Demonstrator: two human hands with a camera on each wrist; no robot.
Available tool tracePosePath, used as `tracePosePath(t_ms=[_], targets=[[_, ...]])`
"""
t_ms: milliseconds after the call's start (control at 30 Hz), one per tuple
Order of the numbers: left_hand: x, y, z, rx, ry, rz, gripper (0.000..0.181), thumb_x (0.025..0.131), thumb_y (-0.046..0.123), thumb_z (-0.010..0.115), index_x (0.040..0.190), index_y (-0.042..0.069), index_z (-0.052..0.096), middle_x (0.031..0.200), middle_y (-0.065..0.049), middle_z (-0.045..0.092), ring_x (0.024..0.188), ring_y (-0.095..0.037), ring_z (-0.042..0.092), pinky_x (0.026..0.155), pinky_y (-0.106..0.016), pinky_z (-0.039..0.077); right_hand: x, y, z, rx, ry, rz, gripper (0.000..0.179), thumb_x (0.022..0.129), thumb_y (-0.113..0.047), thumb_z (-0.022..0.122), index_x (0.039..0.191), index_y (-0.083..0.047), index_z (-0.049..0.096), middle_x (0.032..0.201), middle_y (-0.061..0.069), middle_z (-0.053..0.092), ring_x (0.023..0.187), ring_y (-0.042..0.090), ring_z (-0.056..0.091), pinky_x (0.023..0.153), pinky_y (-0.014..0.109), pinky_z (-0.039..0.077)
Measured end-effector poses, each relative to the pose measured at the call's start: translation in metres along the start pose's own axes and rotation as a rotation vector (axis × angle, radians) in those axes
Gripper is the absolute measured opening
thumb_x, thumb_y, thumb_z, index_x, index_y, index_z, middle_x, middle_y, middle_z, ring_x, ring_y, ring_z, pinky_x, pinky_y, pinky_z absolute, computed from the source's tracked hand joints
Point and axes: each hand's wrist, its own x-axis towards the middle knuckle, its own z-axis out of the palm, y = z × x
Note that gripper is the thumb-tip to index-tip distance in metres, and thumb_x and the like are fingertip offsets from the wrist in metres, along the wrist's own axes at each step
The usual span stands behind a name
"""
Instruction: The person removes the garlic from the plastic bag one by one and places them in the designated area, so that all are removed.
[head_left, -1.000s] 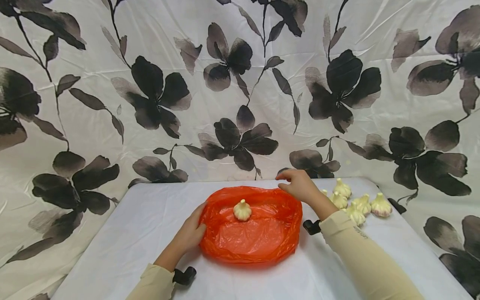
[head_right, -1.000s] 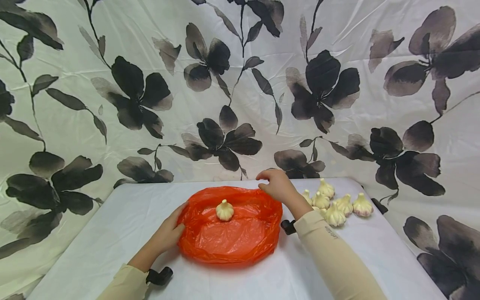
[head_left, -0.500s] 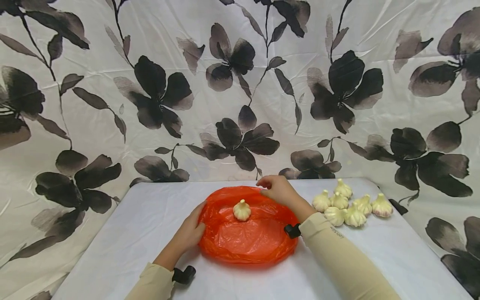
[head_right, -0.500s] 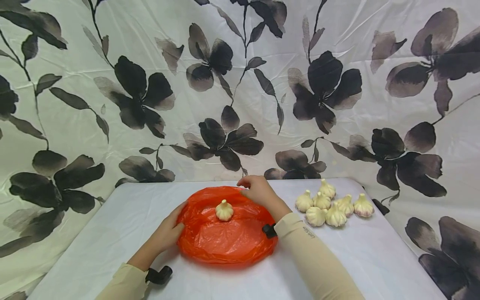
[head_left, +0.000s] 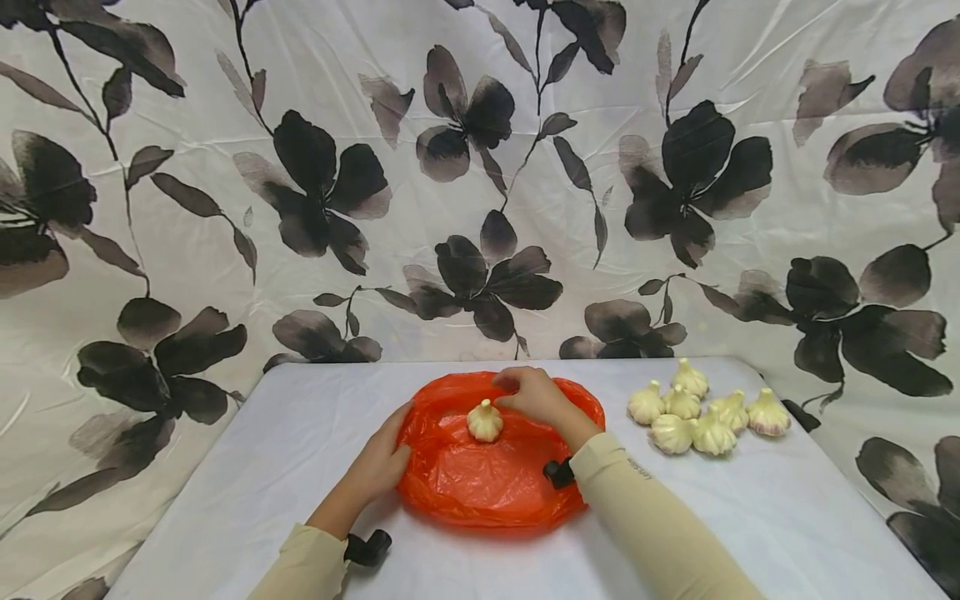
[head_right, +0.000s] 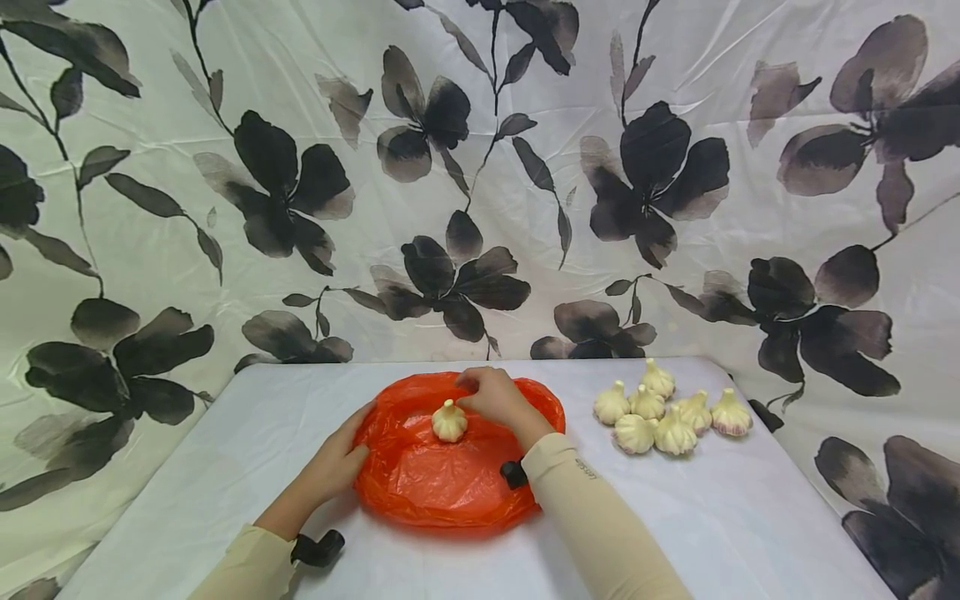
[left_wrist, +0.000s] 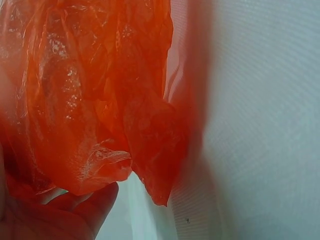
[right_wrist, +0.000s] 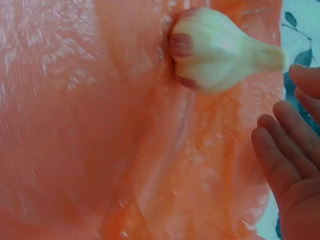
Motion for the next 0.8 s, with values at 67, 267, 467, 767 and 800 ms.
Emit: tracePosePath(t_ms=[67, 267, 467, 767, 800], targets=[[0.000, -0.001, 0.000, 0.000, -0.002, 0.010, 0.068, 0.091, 0.005, 0.042, 0.155, 0.010, 0.020, 0.158, -0.012, 0.029, 0.145, -0.035, 0.030, 0.116, -0.056, 0.028, 0.000, 0.001, 0.005, 0.014, -0.019, 0.004, 0.028, 0.084, -0.014, 0.072, 0.112, -0.011, 0.070, 0.107, 0.002, 0.071, 0.102, 0.020, 0.065, 0.093, 0.038, 0.054], [0.000, -0.001, -0.002, 0.002, -0.009, 0.023, 0.067, 0.091, 0.004, 0.042, 0.155, 0.009, 0.020, 0.158, -0.013, 0.029, 0.145, -0.035, 0.029, 0.116, -0.055, 0.027, 0.001, 0.002, 0.016, 0.038, -0.040, 0.003, 0.031, 0.085, -0.015, 0.071, 0.115, -0.009, 0.069, 0.109, 0.003, 0.070, 0.104, 0.021, 0.064, 0.094, 0.039, 0.053], [-0.001, 0.000, -0.004, 0.011, -0.009, 0.010, 0.067, 0.091, 0.004, 0.041, 0.155, 0.009, 0.020, 0.158, -0.013, 0.028, 0.145, -0.035, 0.029, 0.116, -0.056, 0.028, 0.003, 0.003, 0.026, 0.041, -0.025, -0.046, 0.027, 0.085, -0.013, 0.070, 0.111, -0.005, 0.069, 0.104, 0.003, 0.070, 0.100, 0.020, 0.064, 0.092, 0.038, 0.054], [-0.002, -0.002, -0.005, 0.013, -0.004, 0.009, 0.067, 0.091, 0.005, 0.042, 0.155, 0.009, 0.021, 0.158, -0.013, 0.029, 0.145, -0.035, 0.030, 0.116, -0.055, 0.027, 0.003, -0.002, 0.030, 0.026, -0.017, -0.054, 0.020, 0.087, -0.013, 0.069, 0.105, -0.006, 0.071, 0.099, 0.002, 0.070, 0.094, 0.019, 0.063, 0.090, 0.037, 0.054], [-0.002, -0.002, -0.005, 0.012, -0.002, 0.008, 0.067, 0.091, 0.005, 0.042, 0.154, 0.009, 0.021, 0.158, -0.013, 0.029, 0.145, -0.035, 0.030, 0.116, -0.055, 0.028, 0.003, -0.002, 0.030, 0.022, -0.017, -0.050, 0.020, 0.087, -0.014, 0.069, 0.105, -0.006, 0.071, 0.099, 0.002, 0.070, 0.094, 0.018, 0.063, 0.090, 0.036, 0.054]])
